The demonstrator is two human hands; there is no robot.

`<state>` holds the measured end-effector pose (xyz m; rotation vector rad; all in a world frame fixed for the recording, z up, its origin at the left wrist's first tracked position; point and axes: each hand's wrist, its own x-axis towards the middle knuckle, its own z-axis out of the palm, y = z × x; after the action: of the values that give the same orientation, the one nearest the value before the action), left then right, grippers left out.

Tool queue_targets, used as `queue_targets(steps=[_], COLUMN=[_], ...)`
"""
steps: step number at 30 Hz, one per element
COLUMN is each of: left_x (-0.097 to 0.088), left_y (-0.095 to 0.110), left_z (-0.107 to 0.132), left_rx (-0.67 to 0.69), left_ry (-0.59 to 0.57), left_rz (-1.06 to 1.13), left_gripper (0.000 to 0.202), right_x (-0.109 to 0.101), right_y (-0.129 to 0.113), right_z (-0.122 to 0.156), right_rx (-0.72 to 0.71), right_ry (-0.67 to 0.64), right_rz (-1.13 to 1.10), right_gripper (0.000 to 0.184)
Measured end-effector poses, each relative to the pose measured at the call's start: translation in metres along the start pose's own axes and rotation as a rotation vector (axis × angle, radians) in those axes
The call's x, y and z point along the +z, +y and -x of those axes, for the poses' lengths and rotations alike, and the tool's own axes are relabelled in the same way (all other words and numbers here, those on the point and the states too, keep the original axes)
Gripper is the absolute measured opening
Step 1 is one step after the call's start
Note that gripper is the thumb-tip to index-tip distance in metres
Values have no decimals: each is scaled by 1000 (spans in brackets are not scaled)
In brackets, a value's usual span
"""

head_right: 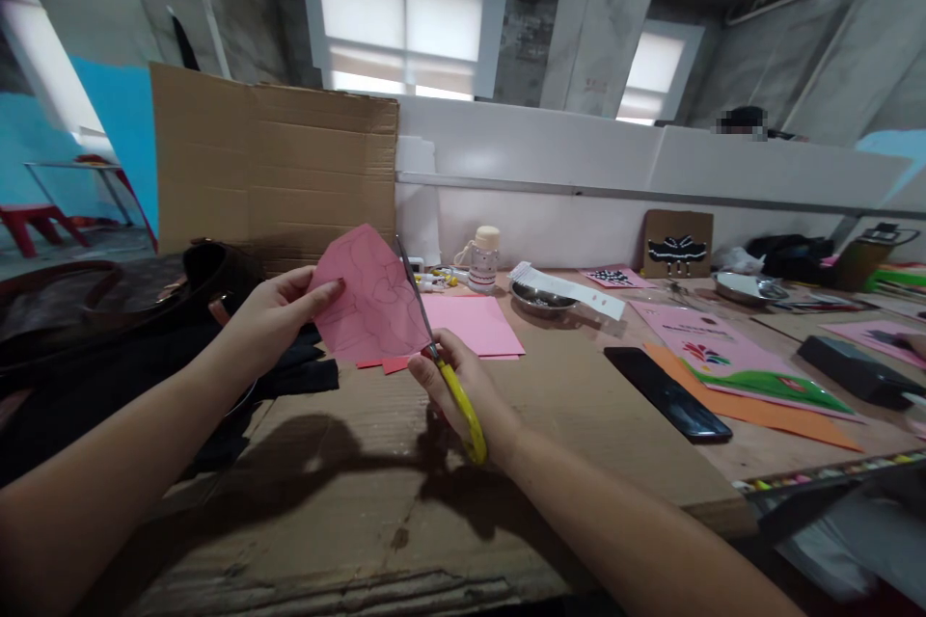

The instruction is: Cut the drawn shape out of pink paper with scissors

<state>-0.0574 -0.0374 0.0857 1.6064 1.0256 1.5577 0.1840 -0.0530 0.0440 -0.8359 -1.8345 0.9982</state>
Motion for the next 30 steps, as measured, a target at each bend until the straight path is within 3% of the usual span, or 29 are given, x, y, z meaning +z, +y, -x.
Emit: queue_targets(steps=[16,30], left_x=[-1,2], left_y=[0,3], left_z=[0,1], left_rx=[0,4], left_ry=[-3,18], left_rz=[-31,-74], left_gripper=[29,36], right_x=[2,1], right_y=[8,7], right_z=[0,0], right_rx=[73,27], right_ry=[-39,-25], right_rz=[-171,-106], right_gripper=[44,41])
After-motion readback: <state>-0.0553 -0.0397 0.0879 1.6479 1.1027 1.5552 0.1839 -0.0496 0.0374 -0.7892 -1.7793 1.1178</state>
